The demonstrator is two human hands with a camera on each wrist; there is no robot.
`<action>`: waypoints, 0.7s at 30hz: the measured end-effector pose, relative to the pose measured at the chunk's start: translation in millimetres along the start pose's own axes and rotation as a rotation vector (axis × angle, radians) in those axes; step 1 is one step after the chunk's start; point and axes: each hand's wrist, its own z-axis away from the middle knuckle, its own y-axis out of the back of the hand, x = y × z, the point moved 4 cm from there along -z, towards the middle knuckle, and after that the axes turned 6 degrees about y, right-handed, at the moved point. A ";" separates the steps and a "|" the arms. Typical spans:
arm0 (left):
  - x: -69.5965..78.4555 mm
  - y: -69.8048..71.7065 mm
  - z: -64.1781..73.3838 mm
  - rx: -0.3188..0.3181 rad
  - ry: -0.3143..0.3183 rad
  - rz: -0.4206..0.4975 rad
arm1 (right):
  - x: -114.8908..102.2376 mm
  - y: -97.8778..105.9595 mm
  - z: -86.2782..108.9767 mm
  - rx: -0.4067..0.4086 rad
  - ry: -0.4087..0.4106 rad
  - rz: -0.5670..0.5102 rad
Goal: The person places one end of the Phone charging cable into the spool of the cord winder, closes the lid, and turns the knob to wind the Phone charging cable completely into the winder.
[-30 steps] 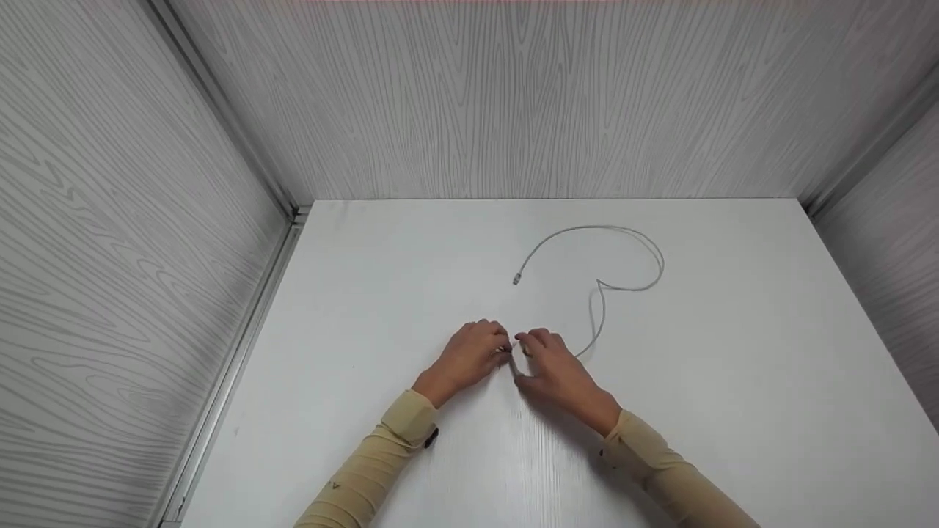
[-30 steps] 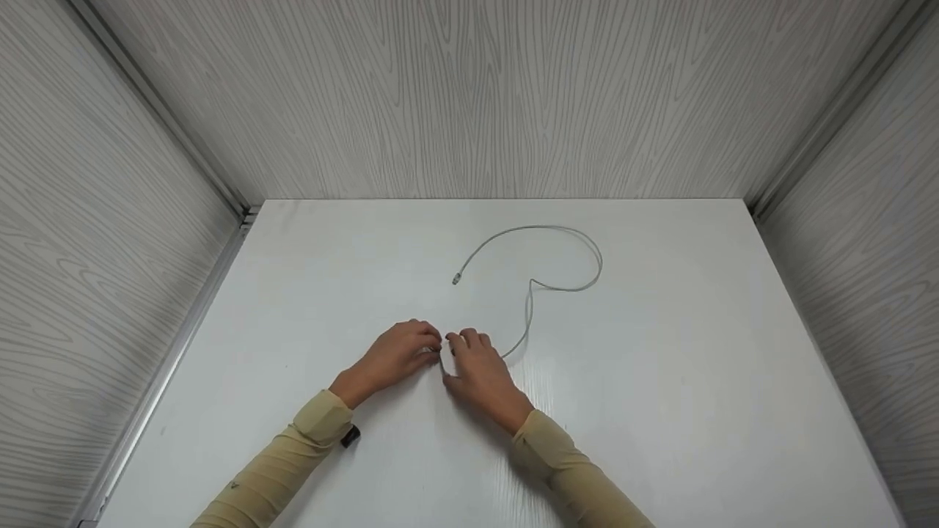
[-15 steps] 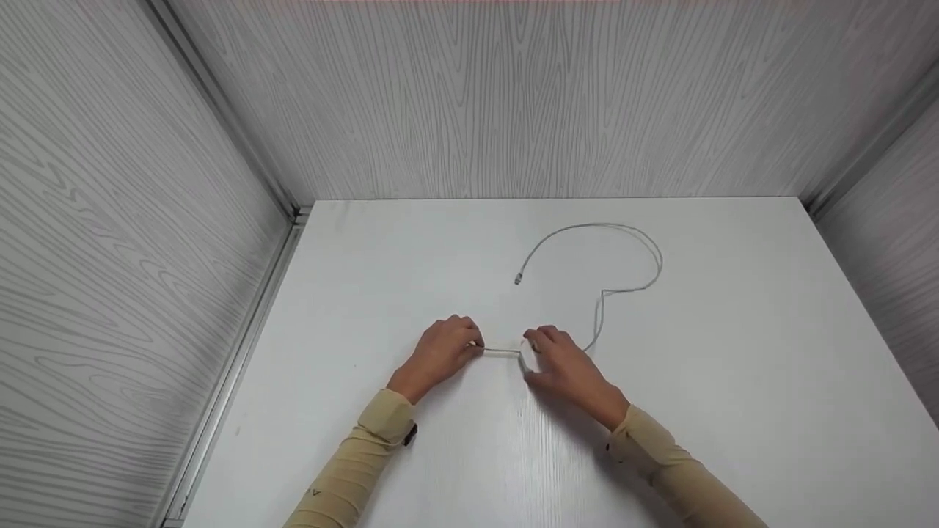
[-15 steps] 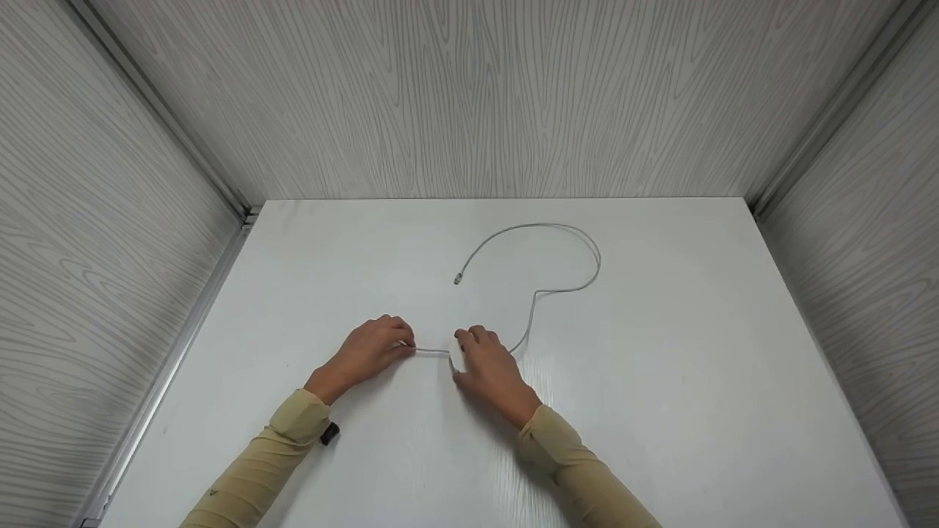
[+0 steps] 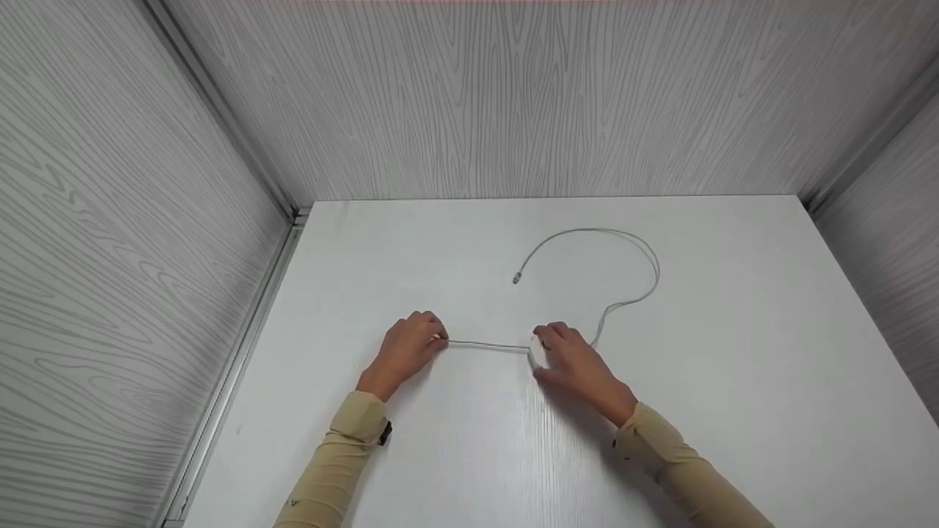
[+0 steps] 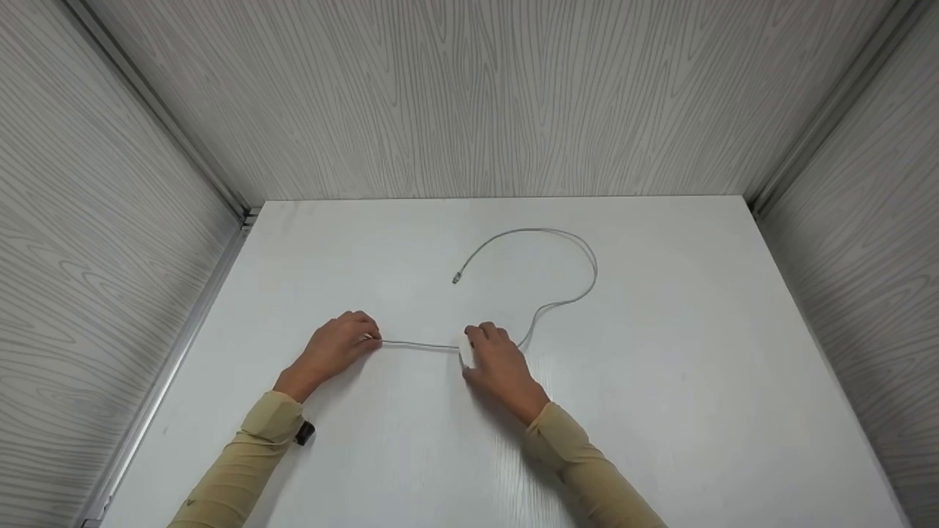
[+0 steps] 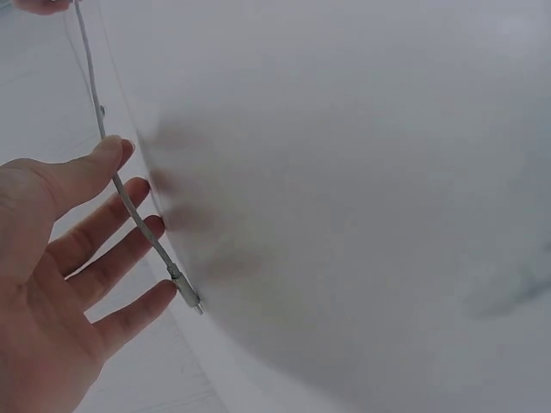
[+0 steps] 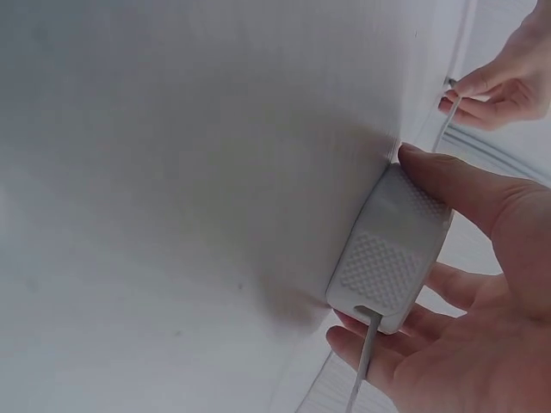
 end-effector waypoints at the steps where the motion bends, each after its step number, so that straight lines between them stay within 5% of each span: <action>1: -0.6 0.2 -0.4 0.005 0.005 -0.003 | 0.1 -0.1 -0.2 0.001 -0.001 0.000; 7: 13.1 -4.9 -4.8 0.020 -0.028 -0.042 | -0.2 -0.4 -0.3 0.007 -0.008 0.001; 21: 106.0 -41.5 -26.1 -0.065 -0.288 -0.143 | -5.5 2.3 1.1 0.032 0.022 0.011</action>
